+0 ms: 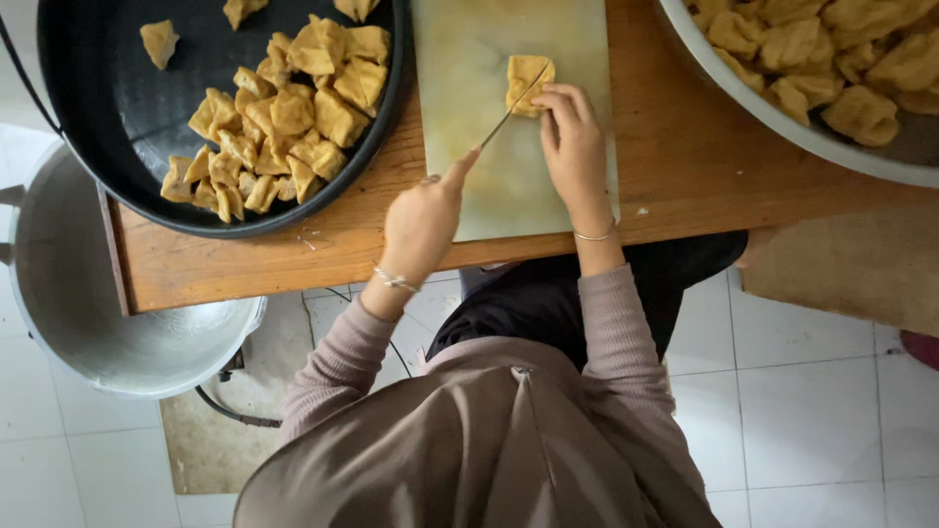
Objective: The person slices fried tofu cubes into smaller pieces using a knife on a cutting board.
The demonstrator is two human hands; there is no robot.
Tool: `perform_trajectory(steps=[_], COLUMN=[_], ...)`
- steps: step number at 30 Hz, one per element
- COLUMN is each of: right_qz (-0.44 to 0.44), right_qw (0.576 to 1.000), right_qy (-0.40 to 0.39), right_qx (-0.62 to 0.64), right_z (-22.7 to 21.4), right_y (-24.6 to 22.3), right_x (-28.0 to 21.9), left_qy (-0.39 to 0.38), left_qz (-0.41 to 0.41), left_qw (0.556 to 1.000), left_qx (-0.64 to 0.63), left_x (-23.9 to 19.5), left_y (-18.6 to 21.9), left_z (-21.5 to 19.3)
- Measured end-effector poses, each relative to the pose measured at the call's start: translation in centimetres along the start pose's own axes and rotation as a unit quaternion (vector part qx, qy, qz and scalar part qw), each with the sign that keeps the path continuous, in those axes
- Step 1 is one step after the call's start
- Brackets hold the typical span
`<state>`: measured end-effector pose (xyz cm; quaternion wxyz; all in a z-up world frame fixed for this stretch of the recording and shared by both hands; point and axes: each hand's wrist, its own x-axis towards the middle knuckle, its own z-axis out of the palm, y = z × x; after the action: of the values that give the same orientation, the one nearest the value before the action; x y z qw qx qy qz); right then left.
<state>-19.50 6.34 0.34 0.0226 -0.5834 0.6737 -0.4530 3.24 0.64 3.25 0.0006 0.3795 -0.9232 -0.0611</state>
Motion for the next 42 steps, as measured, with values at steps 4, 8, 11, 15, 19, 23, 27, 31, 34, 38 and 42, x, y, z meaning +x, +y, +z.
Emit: perform_trajectory(steps=[4, 8, 11, 15, 19, 23, 27, 31, 34, 38, 42], right_qz=[0.048, 0.011, 0.053, 0.067, 0.046, -0.001, 0.005, 0.005, 0.021, 0.03, 0.007], right_qw=[0.994, 0.991, 0.978, 0.978, 0.982, 0.986, 0.987, 0.986, 0.985, 0.986, 0.987], right_qy=[0.028, 0.131, 0.192, 0.195, 0.183, 0.165, 0.161, 0.165, 0.166, 0.159, 0.157], right_qx=[0.099, 0.018, 0.054, 0.04, 0.03, 0.018, 0.028, 0.028, 0.044, 0.033, 0.032], right_z=[0.5, 0.3, -0.9, -1.1, -1.4, -1.8, -1.5, -1.3, -1.1, -1.4, -1.6], right_y=[0.4, -0.4, -2.2, -2.5, -2.7, -3.0, -2.1, -1.3, -1.1, -1.6, -2.0], right_x=[-0.5, -0.2, 0.4, 0.1, 0.6, 0.6, 0.6, 0.5, 0.4, 0.4, 0.7], left_qy=[0.001, 0.15, 0.031, 0.154, 0.132, 0.158, 0.286, 0.349, 0.279, 0.233, 0.311], left_qz=[-0.043, -0.013, -0.121, 0.134, 0.157, 0.081, -0.084, -0.231, -0.238, -0.249, -0.157], left_qw=[0.969, 0.967, 0.965, 0.964, 0.957, 0.964, 0.926, 0.908, 0.93, 0.939, 0.933], left_qx=[-0.244, -0.204, -0.233, -0.169, -0.205, -0.2, -0.233, -0.024, -0.032, -0.035, -0.085], left_x=[-0.7, 3.2, 8.9, 13.0, 14.5, 13.6, 11.6, 9.2, 7.6, 7.9, 8.6], left_y=[-2.5, -2.1, 0.6, 4.0, 3.9, 0.0, -7.4, -14.3, -16.5, -16.0, -11.6], left_z=[-9.3, -7.0, -4.1, 0.6, 2.0, 0.7, -1.3, -2.5, -1.3, -1.5, -3.5])
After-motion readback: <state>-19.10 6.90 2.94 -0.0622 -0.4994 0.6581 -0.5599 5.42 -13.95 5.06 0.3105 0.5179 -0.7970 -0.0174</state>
